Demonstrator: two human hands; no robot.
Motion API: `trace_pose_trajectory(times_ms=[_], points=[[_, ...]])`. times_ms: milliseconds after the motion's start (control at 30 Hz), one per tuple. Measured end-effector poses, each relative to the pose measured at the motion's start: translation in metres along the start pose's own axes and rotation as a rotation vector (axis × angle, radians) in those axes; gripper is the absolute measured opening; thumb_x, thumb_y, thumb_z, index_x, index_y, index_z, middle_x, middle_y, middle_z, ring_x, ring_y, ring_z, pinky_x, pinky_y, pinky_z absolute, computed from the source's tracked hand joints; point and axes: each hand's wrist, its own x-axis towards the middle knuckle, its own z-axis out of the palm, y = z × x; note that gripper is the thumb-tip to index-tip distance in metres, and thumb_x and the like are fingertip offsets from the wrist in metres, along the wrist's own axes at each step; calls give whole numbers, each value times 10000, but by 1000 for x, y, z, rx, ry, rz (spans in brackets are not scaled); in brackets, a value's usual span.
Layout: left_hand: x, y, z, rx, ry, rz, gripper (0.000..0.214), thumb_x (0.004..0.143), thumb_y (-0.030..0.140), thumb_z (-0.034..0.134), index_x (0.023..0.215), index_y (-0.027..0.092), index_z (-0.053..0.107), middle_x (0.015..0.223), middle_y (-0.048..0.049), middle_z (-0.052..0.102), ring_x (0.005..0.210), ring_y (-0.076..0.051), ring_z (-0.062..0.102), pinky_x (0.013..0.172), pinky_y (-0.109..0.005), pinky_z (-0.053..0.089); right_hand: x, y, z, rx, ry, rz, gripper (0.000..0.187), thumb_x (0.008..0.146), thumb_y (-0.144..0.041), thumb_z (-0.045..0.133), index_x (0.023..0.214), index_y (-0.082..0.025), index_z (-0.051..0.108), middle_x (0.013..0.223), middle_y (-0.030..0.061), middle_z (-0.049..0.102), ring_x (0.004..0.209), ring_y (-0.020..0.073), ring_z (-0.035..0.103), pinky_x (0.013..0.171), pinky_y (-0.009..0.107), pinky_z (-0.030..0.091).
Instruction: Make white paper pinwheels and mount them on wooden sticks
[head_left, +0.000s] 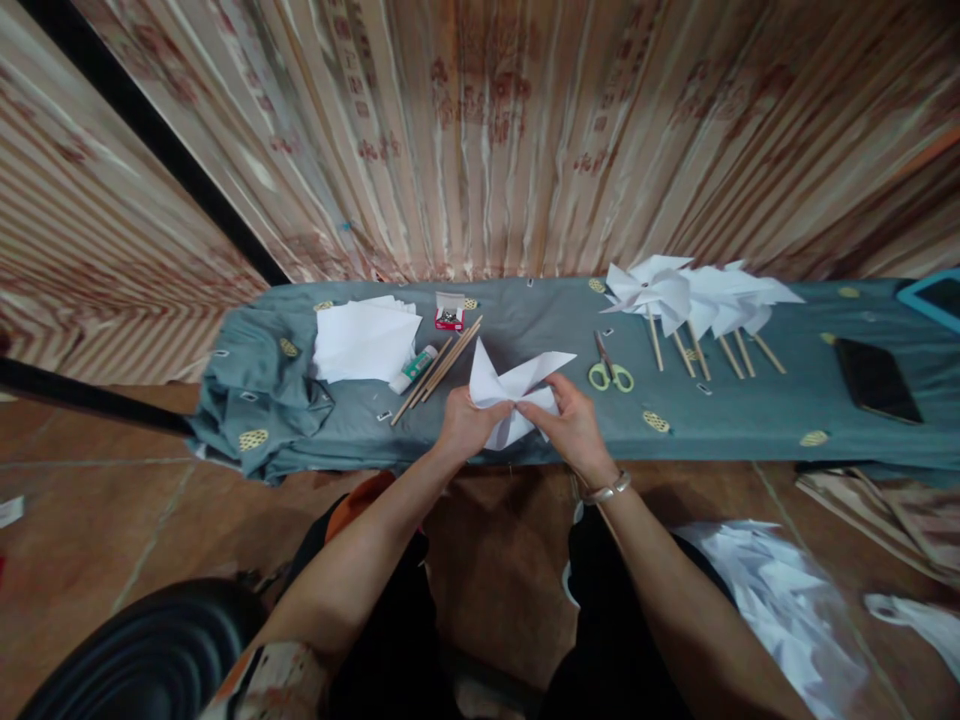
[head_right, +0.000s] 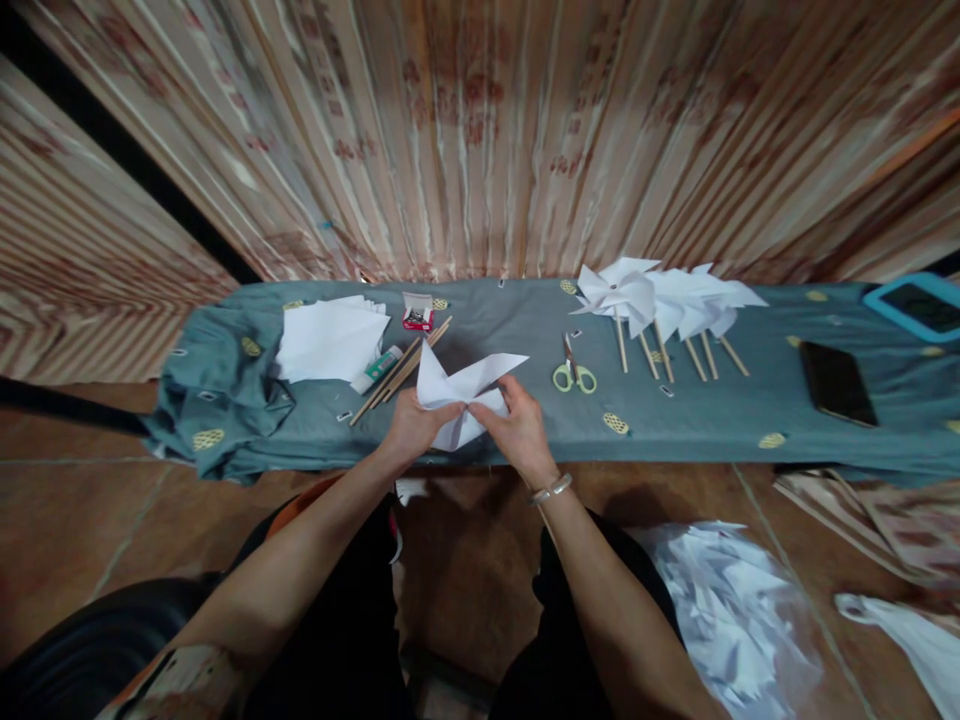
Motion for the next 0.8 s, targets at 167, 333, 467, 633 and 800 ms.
trace_pose_trajectory(times_ms=[167,333,467,633,800], points=[[0,1,-1,23,2,10,180,515,209,764,661,112,725,621,-16,699,555,-155,614,549,-252,486,0,-4,4,23,18,24,394,649,-377,784,957,-207,607,806,4,730,684,184,667,629,290,537],[2,6,-4,26,16,17,163,524,214,751,649,116,713,616,-25,699,555,-162,621,561,-265,493,3,-15,1,132,15,48,496,678,-450,776,1076,-212,603,844,14,750,714,181,689,661,294,552],[9,12,-16,-25,103,51,229,489,225,786,679,129,701,681,-53,726,610,-200,654,615,-317,535,14,-11,-5,207,204,46,455,718,-512,730,1041,-202,649,870,38,755,771,159,691,720,283,544],[23,28,-48,-76,273,126,308,481,289,809,710,117,697,734,-84,735,681,-225,678,683,-349,551,29,17,-3,56,262,13,374,673,-490,738,886,-185,702,872,79,754,756,179,679,718,330,540],[32,49,-83,-181,434,284,351,483,262,814,786,115,712,825,-90,750,797,-219,691,790,-338,552,30,37,18,-218,153,-56,302,744,-459,626,822,-184,724,834,80,756,752,200,676,761,359,532]])
